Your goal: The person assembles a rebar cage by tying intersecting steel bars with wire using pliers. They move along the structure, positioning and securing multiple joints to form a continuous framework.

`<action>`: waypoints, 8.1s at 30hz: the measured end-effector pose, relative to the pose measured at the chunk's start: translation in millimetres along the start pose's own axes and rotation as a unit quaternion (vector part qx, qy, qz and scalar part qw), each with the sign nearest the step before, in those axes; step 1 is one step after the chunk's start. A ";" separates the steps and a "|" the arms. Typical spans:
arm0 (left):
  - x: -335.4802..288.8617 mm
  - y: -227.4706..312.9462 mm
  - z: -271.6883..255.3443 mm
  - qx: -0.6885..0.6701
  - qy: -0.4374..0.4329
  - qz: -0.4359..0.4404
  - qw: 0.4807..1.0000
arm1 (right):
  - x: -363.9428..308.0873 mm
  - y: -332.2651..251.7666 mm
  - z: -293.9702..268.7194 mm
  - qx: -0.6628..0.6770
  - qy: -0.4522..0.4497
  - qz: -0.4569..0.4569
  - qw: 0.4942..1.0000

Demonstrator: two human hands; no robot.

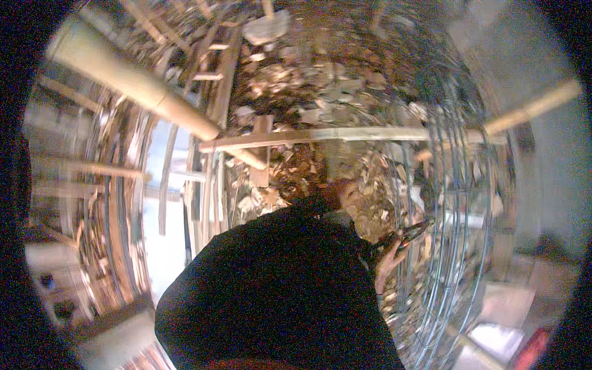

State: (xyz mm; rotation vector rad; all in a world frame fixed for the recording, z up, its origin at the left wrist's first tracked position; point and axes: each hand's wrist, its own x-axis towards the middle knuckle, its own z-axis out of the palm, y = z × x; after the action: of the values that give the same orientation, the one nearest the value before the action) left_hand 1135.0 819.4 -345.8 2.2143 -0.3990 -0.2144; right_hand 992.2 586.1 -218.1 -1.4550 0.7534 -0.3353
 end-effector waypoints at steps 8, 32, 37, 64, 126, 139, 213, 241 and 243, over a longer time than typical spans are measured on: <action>-179.3 -34.6 -82.0 -0.040 0.162 -0.275 0.947 | 32.6 -67.2 156.9 -0.113 -0.424 -0.108 0.892; -327.2 -243.0 -315.9 -0.223 0.426 -0.267 0.835 | -292.2 -20.2 399.7 -0.391 -0.651 -0.060 0.648; -308.6 -254.8 -291.1 -0.140 0.309 -0.245 0.908 | -279.8 14.6 387.7 -0.446 -0.600 -0.066 0.661; -239.8 -257.2 -207.3 -0.527 0.188 -0.252 0.790 | -273.7 32.9 394.8 -0.332 -0.566 -0.043 0.754; -393.2 -293.9 -213.4 -0.154 0.324 -0.269 0.894 | -257.2 128.2 394.3 -0.518 -0.559 -0.053 0.645; -484.1 -327.7 -276.0 -0.202 0.530 -0.287 0.772 | -295.7 59.3 484.9 -0.321 -0.398 -0.343 0.788; 320.0 -545.0 -776.9 -0.306 -0.066 -0.176 0.933 | -318.9 190.2 868.9 -0.121 0.288 0.103 0.944; 490.6 -145.2 -311.4 -0.308 -0.392 0.103 0.861 | 140.6 -150.3 447.0 -0.099 0.571 -0.138 0.803; 507.6 -142.9 -294.0 -0.286 -0.439 0.082 0.848 | 144.0 -140.4 436.4 -0.107 0.561 -0.125 0.811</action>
State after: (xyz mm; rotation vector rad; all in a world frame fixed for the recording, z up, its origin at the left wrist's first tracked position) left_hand 1724.0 936.4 -283.1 1.3680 -0.8771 -1.1168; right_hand 1409.7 812.4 -144.4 -1.4944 1.5711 -1.4315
